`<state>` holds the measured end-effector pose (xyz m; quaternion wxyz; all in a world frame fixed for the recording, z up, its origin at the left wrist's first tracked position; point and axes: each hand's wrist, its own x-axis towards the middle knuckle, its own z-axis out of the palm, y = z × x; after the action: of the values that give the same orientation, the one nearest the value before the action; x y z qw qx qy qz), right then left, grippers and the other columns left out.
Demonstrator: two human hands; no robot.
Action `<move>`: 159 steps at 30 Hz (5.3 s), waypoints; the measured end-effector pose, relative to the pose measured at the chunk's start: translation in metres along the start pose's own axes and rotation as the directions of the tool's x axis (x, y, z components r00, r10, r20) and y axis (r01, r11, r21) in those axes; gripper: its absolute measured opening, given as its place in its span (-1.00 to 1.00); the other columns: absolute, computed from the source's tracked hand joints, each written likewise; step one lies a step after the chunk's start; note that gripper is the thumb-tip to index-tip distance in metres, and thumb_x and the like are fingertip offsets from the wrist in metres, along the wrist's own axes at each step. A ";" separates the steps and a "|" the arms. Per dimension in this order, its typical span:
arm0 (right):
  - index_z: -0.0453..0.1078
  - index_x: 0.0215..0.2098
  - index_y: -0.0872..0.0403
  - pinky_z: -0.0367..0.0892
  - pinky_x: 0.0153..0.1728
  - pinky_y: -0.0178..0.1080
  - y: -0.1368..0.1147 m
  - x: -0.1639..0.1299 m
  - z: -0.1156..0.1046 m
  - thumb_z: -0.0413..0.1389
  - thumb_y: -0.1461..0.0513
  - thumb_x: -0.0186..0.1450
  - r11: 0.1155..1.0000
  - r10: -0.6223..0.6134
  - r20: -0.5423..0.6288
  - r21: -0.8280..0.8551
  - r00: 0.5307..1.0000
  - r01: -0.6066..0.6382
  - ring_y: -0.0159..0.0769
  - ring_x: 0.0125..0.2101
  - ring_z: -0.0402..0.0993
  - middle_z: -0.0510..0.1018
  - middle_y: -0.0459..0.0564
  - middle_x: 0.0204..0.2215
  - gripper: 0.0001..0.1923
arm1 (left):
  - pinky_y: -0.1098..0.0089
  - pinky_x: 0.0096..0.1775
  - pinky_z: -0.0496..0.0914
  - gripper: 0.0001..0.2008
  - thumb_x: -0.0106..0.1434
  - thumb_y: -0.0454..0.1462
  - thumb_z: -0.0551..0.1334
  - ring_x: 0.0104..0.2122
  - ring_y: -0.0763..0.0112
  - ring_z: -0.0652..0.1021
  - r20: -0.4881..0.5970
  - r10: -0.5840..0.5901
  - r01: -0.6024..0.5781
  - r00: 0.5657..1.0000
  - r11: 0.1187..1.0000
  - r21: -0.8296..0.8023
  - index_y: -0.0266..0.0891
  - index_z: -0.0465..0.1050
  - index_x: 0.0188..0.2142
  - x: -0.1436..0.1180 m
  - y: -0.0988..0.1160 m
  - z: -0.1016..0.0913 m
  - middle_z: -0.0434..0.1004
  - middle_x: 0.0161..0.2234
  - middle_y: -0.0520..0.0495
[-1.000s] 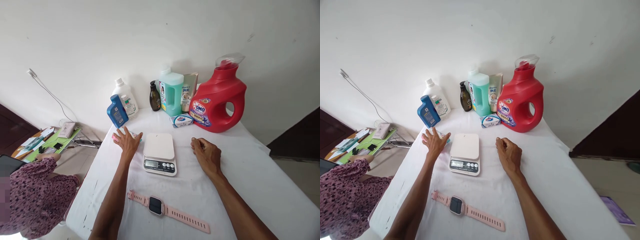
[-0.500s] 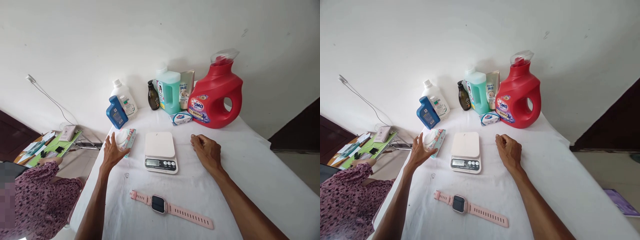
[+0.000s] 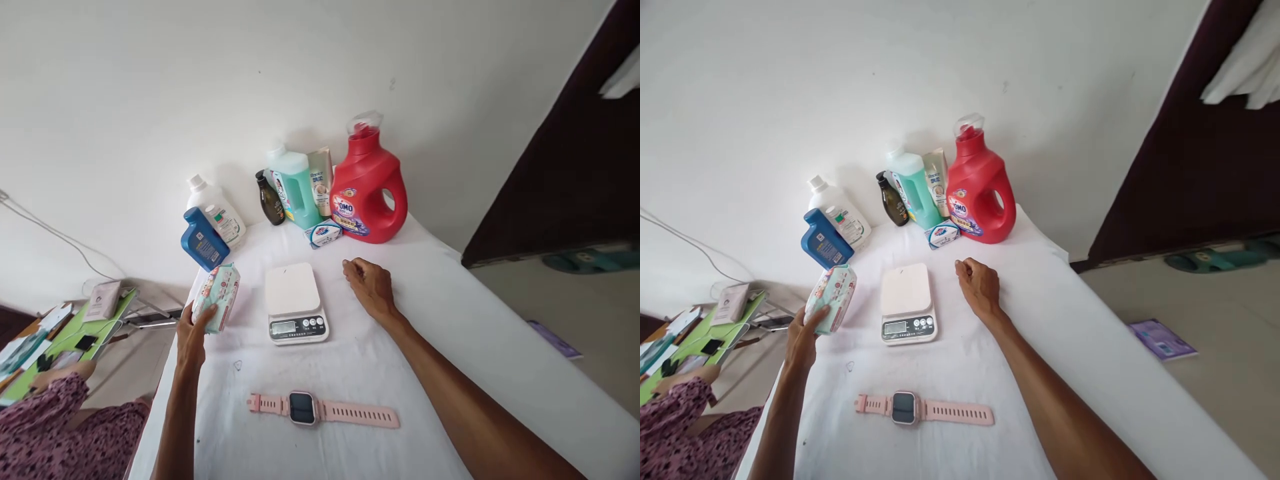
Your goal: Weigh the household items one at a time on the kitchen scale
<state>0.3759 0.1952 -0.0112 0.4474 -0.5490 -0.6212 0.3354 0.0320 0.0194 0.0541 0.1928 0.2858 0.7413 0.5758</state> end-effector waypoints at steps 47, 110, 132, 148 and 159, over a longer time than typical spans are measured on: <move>0.39 -0.50 0.01 0.32 -0.35 -0.18 -0.003 -0.006 0.000 0.02 -0.06 0.34 0.999 0.041 0.007 -0.025 0.999 -0.041 -0.25 -0.51 0.44 0.56 -0.03 -0.55 -0.59 | 0.06 0.14 0.51 -0.29 0.39 0.33 0.05 -0.05 0.13 0.68 0.202 0.183 -0.191 0.962 0.981 0.021 -0.23 0.50 0.04 0.020 -0.042 0.081 0.65 -0.01 -0.26; 0.24 -0.55 -0.02 0.14 -0.40 -0.22 0.003 0.002 0.001 -0.01 0.03 0.42 0.998 -0.020 -0.022 -0.061 1.000 0.019 -0.28 -0.51 0.34 0.53 -0.04 -0.55 -0.59 | 0.05 -0.09 0.55 -0.29 -0.07 0.04 0.58 -0.09 -0.04 0.64 0.333 0.270 -0.388 0.904 0.845 0.369 -0.16 0.51 0.03 -0.019 0.056 0.113 0.66 -0.09 -0.18; 0.05 -0.54 -0.05 0.13 -0.43 -0.21 0.003 0.002 -0.001 -0.06 -0.07 0.42 1.000 0.010 -0.020 -0.015 1.000 -0.011 -0.32 -0.57 0.18 0.45 -0.09 -0.60 -0.55 | -0.14 0.20 0.32 -0.38 0.05 -0.12 0.53 0.29 -0.22 0.36 0.229 0.322 -0.395 0.919 0.743 0.541 -0.16 0.28 0.00 0.110 0.055 0.258 0.41 0.17 -0.39; 0.38 -0.51 -0.02 0.34 -0.39 -0.15 0.001 -0.001 -0.004 0.04 -0.14 0.34 0.991 0.122 0.040 -0.053 0.992 -0.120 -0.18 -0.51 0.50 0.59 -0.02 -0.52 -0.55 | -0.08 0.43 0.05 -0.23 0.24 -0.11 0.45 0.45 -0.10 0.16 -0.021 0.664 -0.591 0.747 0.679 0.436 -0.17 0.18 0.34 0.096 0.066 0.154 0.18 0.39 -0.37; 0.42 -0.53 -0.02 0.39 -0.45 -0.17 -0.010 -0.003 -0.006 0.11 -0.15 0.30 0.981 0.189 0.003 -0.052 0.982 -0.188 -0.17 -0.51 0.49 0.57 0.00 -0.54 -0.55 | 0.13 0.01 0.57 -0.35 -0.03 -0.07 0.57 -0.08 0.12 0.65 -0.167 0.184 -0.185 0.969 0.983 0.011 -0.31 0.51 0.00 0.217 -0.003 0.066 0.66 -0.07 -0.23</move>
<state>0.3774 0.1896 -0.0005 0.3970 -0.6153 -0.5766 0.3624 -0.0932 0.2082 0.0436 0.0760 0.3037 0.7238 0.6149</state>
